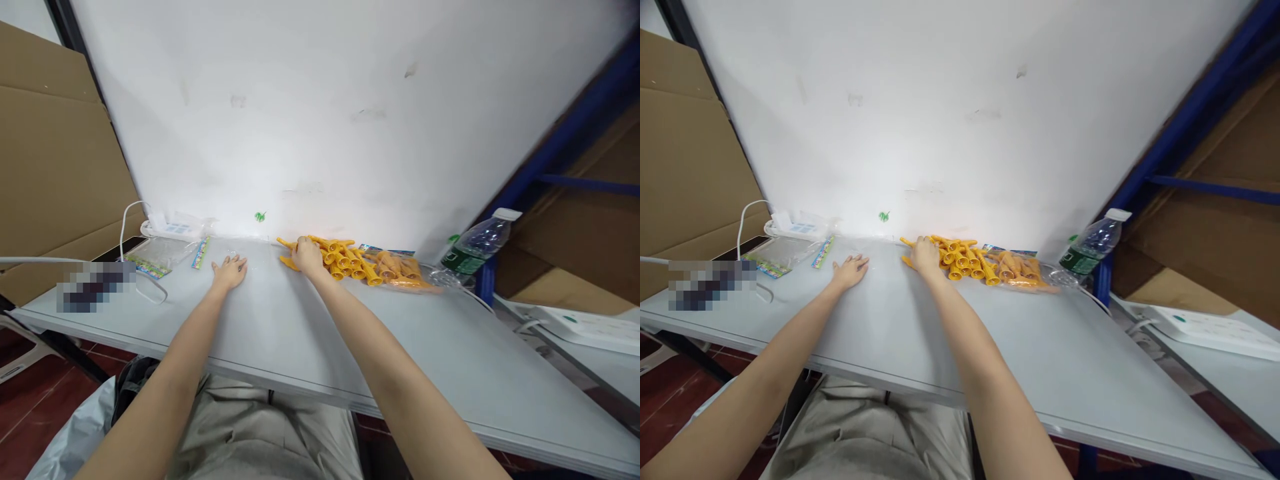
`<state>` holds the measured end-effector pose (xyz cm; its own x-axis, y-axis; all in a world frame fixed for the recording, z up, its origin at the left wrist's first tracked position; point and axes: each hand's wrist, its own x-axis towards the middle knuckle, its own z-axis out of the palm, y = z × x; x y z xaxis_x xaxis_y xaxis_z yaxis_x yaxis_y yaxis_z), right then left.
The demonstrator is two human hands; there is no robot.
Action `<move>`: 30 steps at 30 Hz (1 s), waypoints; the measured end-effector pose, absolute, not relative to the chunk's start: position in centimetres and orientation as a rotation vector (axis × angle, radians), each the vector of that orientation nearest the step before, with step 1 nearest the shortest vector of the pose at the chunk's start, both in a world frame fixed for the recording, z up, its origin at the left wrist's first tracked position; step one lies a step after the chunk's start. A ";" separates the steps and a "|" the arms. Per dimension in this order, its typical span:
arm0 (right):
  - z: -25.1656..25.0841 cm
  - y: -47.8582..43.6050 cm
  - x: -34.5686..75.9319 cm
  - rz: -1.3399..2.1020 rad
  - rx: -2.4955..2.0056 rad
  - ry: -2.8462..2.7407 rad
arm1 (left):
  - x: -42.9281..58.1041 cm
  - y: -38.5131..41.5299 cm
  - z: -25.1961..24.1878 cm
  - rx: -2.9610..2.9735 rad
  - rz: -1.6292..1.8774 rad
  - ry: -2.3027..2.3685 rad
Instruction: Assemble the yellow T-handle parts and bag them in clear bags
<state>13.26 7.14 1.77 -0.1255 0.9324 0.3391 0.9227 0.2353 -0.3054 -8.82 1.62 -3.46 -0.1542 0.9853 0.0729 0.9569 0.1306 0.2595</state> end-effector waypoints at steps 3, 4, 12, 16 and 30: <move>2.2 7.0 14.7 0.261 -1.542 -1.868 | -8.9 1.6 -3.4 1.973 0.393 2.264; 2.0 6.7 15.2 0.324 -1.462 -1.799 | -8.9 1.6 -3.4 1.974 0.403 2.254; -3.6 2.9 20.3 0.641 -1.219 -1.594 | -9.5 0.8 -3.6 2.002 0.437 2.114; -4.2 3.1 20.8 0.774 -1.293 -1.712 | -8.7 0.3 -3.8 2.064 0.398 2.046; -3.3 2.1 20.0 0.497 -1.367 -1.945 | -3.0 2.1 0.9 2.119 0.112 2.224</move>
<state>20.02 2.12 -3.28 -0.2004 0.9254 0.3216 0.6579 0.3704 -0.6557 -2.97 2.09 0.85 -0.0486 0.9988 0.0012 0.9939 0.0482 0.0990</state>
